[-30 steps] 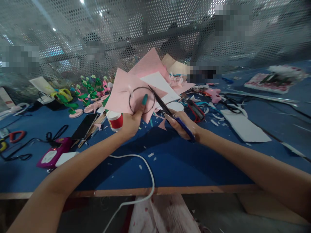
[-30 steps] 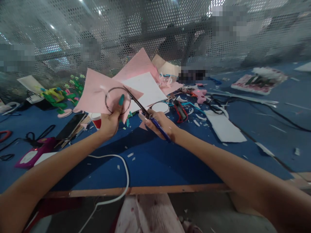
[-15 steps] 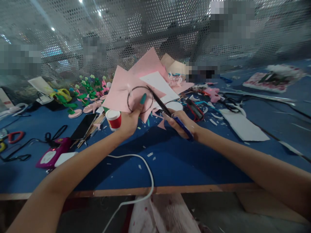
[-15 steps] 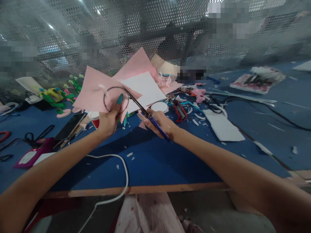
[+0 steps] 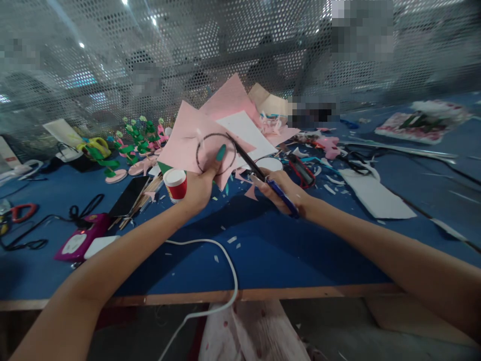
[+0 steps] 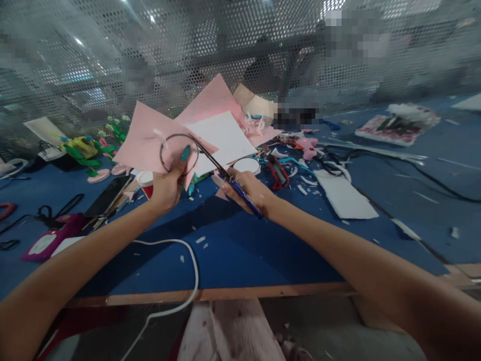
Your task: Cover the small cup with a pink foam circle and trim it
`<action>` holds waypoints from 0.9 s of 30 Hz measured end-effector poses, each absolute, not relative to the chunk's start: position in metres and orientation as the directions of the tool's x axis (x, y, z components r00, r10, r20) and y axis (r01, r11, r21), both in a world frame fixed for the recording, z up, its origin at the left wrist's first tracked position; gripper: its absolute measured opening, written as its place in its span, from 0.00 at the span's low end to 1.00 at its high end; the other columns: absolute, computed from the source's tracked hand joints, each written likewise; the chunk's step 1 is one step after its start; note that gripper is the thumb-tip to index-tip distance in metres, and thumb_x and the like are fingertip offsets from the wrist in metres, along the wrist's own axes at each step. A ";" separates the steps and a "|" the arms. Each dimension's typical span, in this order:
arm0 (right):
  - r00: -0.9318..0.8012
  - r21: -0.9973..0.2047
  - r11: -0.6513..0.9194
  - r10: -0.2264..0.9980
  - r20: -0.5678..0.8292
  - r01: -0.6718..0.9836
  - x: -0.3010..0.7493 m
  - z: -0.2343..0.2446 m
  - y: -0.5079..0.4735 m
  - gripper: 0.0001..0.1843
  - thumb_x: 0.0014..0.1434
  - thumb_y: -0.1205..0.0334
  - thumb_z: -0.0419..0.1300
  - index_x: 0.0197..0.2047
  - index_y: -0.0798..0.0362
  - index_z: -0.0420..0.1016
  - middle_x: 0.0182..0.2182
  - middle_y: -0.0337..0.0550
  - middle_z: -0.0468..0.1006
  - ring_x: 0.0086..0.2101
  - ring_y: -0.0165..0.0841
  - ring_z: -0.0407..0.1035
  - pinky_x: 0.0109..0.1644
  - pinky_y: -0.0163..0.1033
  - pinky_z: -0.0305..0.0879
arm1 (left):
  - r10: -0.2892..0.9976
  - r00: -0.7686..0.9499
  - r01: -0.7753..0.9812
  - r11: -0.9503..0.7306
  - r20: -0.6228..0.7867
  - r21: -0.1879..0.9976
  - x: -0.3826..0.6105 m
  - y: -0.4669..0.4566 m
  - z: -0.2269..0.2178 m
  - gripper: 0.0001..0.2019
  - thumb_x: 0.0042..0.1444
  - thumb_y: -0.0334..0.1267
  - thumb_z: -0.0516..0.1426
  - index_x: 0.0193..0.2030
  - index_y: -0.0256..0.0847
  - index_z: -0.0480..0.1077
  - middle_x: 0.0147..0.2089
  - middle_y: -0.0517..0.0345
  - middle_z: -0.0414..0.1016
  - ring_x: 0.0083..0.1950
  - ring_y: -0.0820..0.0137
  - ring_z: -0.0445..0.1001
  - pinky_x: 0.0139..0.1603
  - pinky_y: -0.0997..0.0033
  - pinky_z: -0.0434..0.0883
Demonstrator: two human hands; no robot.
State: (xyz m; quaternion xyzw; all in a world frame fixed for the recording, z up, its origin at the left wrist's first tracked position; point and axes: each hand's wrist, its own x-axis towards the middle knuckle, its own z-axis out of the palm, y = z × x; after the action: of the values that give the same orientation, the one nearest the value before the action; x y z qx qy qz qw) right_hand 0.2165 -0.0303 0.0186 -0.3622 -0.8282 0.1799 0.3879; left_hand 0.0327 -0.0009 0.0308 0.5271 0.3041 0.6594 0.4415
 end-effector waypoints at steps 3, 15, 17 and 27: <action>-0.476 -0.546 0.677 0.736 0.482 0.494 0.220 0.018 -0.027 0.25 0.60 0.43 0.47 0.20 0.52 0.55 0.27 0.42 0.65 0.23 0.25 0.56 0.28 0.36 0.52 | 0.884 -0.073 -0.351 -0.456 0.461 0.818 0.033 -0.001 0.030 0.11 0.46 0.37 0.62 0.38 0.44 0.72 0.46 0.57 0.78 0.54 0.65 0.73 0.60 0.60 0.68; -0.473 -0.521 0.655 0.755 0.454 0.547 0.218 0.022 -0.029 0.27 0.60 0.41 0.44 0.23 0.54 0.64 0.28 0.45 0.67 0.21 0.25 0.55 0.26 0.36 0.51 | 0.879 -0.098 -0.351 -0.469 0.467 0.810 0.032 0.002 0.030 0.07 0.45 0.38 0.64 0.33 0.43 0.76 0.39 0.58 0.80 0.45 0.70 0.77 0.47 0.71 0.74; -0.457 -0.519 0.647 0.762 0.458 0.559 0.218 0.021 -0.029 0.27 0.60 0.41 0.44 0.22 0.54 0.63 0.27 0.44 0.67 0.21 0.25 0.55 0.26 0.35 0.51 | 0.886 -0.104 -0.371 -0.457 0.452 0.808 0.032 0.001 0.030 0.07 0.44 0.37 0.64 0.33 0.43 0.76 0.39 0.58 0.80 0.44 0.71 0.77 0.46 0.73 0.74; -0.435 -0.564 0.655 0.756 0.490 0.504 0.213 0.021 -0.033 0.28 0.60 0.39 0.43 0.29 0.55 0.65 0.23 0.39 0.63 0.20 0.24 0.53 0.25 0.35 0.50 | 0.928 -0.133 -0.398 -0.373 0.349 0.838 0.034 0.004 0.030 0.13 0.39 0.38 0.67 0.34 0.40 0.75 0.40 0.57 0.80 0.46 0.68 0.77 0.45 0.71 0.75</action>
State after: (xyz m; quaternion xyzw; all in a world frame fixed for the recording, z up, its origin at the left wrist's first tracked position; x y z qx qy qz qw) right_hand 0.2133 -0.0326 0.0208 -0.3795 -0.8299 0.1693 0.3724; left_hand 0.0335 0.0035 0.0297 0.4529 0.2923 0.6937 0.4777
